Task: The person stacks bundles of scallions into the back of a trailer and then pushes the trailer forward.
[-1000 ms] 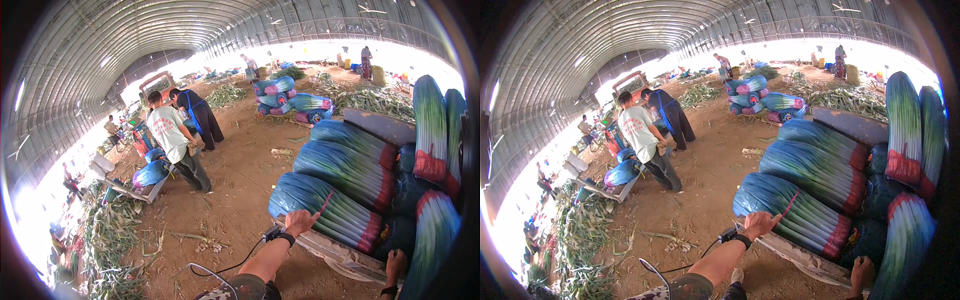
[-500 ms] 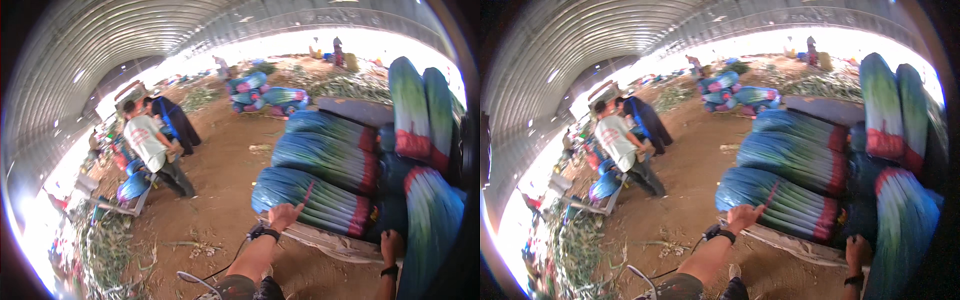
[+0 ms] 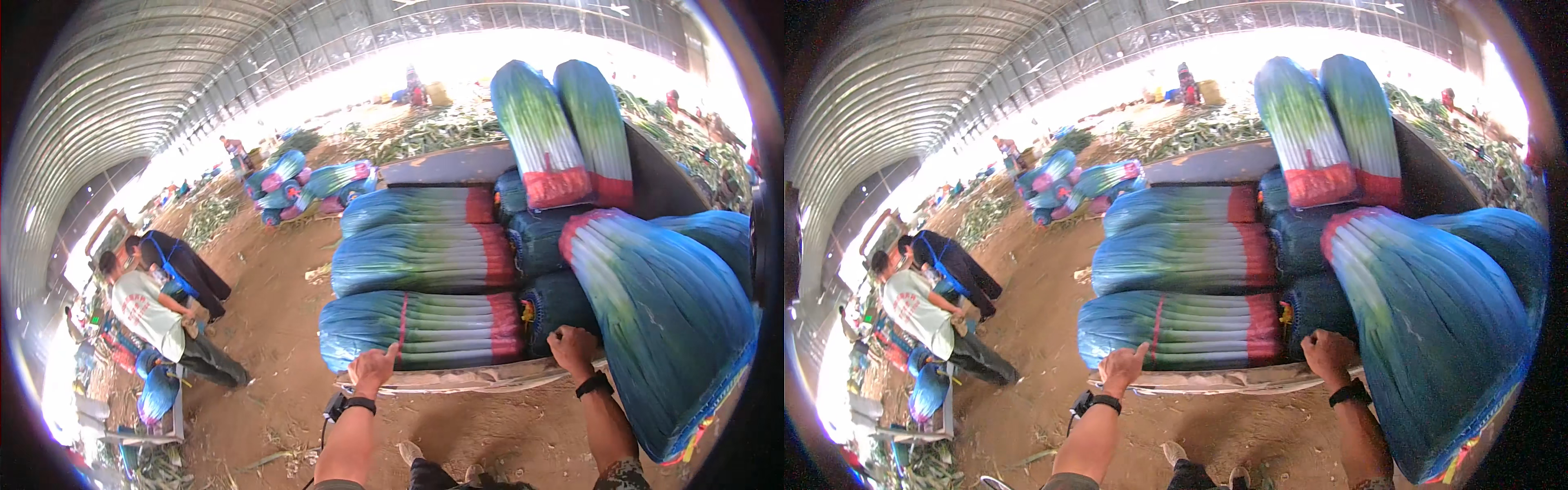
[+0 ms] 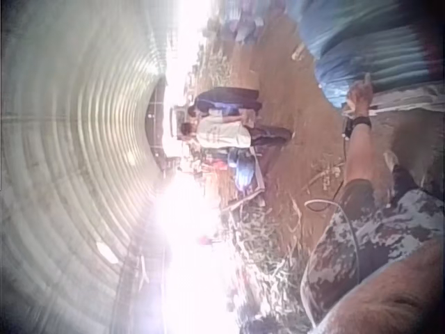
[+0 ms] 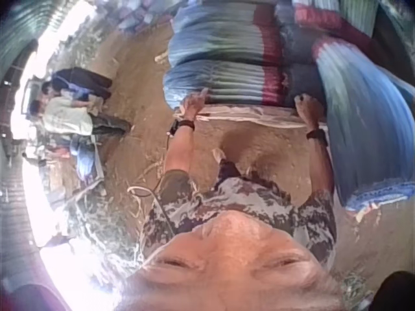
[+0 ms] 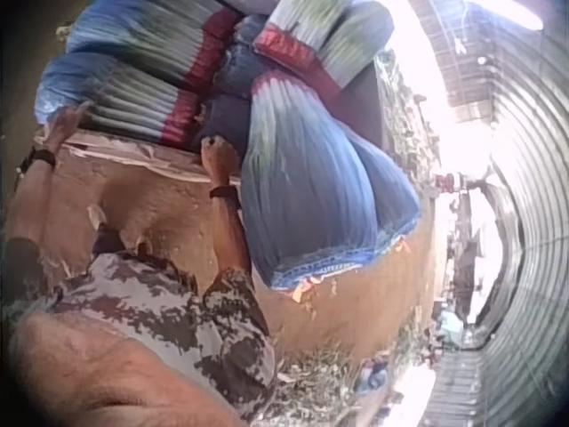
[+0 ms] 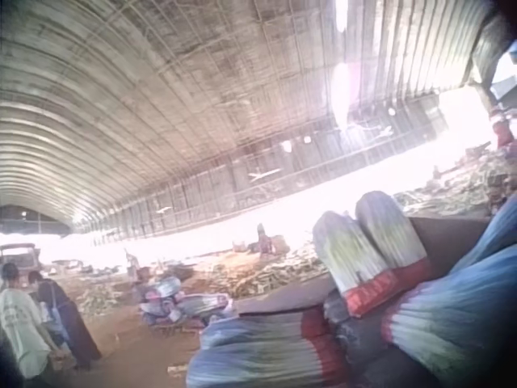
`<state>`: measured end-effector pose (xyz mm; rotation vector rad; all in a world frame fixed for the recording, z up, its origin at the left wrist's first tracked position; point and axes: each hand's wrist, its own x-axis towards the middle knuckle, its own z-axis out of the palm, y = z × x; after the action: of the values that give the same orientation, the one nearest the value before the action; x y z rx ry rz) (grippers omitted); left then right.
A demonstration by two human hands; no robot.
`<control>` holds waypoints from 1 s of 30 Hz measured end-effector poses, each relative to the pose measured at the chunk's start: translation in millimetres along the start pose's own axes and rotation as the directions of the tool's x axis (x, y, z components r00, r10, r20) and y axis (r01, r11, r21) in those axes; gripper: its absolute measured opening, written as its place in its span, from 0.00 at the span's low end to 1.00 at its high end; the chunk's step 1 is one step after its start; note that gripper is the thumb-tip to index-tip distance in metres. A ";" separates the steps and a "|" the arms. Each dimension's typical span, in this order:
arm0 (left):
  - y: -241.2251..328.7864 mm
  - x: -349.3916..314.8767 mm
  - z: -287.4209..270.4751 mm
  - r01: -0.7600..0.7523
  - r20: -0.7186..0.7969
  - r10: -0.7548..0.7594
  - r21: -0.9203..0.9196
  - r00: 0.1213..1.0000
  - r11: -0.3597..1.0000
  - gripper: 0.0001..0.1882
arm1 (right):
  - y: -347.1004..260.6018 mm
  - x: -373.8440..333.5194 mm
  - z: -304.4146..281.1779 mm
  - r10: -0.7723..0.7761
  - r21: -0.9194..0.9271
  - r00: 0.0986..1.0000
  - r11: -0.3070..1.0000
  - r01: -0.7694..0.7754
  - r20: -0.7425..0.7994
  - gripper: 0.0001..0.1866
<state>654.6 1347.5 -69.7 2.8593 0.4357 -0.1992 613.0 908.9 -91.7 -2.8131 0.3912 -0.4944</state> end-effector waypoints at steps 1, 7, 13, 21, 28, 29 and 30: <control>1.0 0.3 0.1 -0.020 0.003 0.020 0.002 1.000 1.000 0.38 | 2.5 0.7 -0.8 -0.004 -0.016 1.000 1.000 0.004 0.008 0.14; -5.2 -1.4 4.0 -0.025 -0.058 0.025 0.001 0.998 1.000 0.36 | -2.6 -2.9 -4.0 -0.016 0.049 1.000 0.999 0.016 -0.006 0.15; -5.5 -3.3 3.6 0.007 -0.043 -0.006 0.016 0.999 1.000 0.34 | -9.1 -3.2 -13.1 -0.003 0.065 0.999 0.998 0.000 0.034 0.15; -4.7 -1.7 2.6 0.002 -0.051 -0.001 0.016 0.999 1.000 0.35 | -8.8 -1.1 -9.5 0.020 0.067 0.999 0.997 -0.022 0.035 0.14; -3.8 -2.9 2.9 -0.001 -0.083 0.000 -0.020 0.997 1.000 0.35 | -6.5 -1.6 -7.8 0.029 0.057 0.999 0.998 -0.030 0.017 0.14; -4.2 -3.6 2.4 0.008 -0.086 -0.010 -0.024 0.996 1.000 0.35 | -8.1 -2.5 -8.0 0.017 0.051 1.000 0.999 -0.017 -0.001 0.14; -5.4 -3.0 3.3 0.006 -0.088 -0.008 -0.024 0.996 1.000 0.35 | -8.9 -3.3 -8.0 0.005 0.046 1.000 0.999 -0.004 -0.020 0.14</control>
<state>649.8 1350.9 -73.6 2.8520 0.4622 -0.0690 609.1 916.5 -82.8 -2.7650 0.3853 -0.5242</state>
